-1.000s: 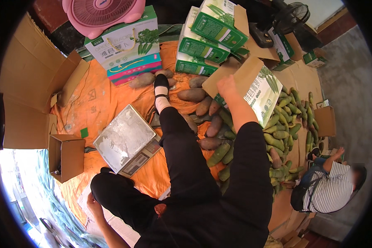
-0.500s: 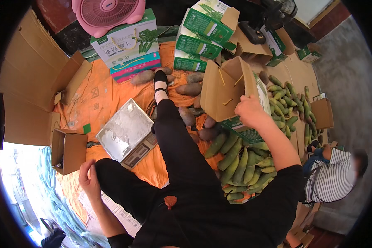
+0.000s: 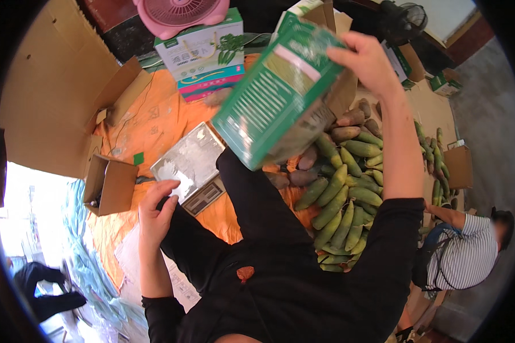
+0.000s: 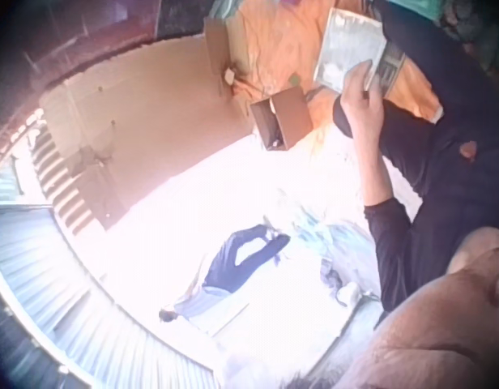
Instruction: Packing and weighing green vegetables into cardboard boxes.
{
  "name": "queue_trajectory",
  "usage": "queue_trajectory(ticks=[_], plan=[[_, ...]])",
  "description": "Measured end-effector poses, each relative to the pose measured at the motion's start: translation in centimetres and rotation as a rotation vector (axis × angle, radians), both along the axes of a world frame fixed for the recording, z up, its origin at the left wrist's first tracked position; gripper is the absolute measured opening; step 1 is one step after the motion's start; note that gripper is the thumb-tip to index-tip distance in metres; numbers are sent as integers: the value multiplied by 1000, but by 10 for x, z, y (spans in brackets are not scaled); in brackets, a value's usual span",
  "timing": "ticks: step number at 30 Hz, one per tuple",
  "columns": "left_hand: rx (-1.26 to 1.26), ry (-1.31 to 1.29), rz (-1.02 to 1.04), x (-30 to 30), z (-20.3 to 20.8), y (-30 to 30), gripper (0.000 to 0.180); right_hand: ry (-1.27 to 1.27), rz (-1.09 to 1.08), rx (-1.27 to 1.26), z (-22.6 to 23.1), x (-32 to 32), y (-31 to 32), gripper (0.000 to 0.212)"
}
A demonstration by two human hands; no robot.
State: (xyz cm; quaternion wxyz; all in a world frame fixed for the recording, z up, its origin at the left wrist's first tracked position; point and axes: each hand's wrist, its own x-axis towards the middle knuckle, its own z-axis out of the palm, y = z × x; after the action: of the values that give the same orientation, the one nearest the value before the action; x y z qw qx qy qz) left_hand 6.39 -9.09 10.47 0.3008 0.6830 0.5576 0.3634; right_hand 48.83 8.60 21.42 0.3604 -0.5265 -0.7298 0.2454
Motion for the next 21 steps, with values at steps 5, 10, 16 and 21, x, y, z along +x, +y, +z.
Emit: queue_trajectory(ticks=[5, 10, 16, 21], plan=[[27, -93, 36, -7, 13, 11, 41, 105, 123, 93, 38, -118, 22, 34], [103, -448, 98, -12, 27, 34, 48, -155, 234, 491, -21, -235, 15, 19], [194, -407, 253, -39, 13, 37, 39, -264, 344, 295, -128, -343, -46, 12], [48, -220, 286, -53, -11, 36, 33, -267, 504, 216, -199, -393, -92, 11]])
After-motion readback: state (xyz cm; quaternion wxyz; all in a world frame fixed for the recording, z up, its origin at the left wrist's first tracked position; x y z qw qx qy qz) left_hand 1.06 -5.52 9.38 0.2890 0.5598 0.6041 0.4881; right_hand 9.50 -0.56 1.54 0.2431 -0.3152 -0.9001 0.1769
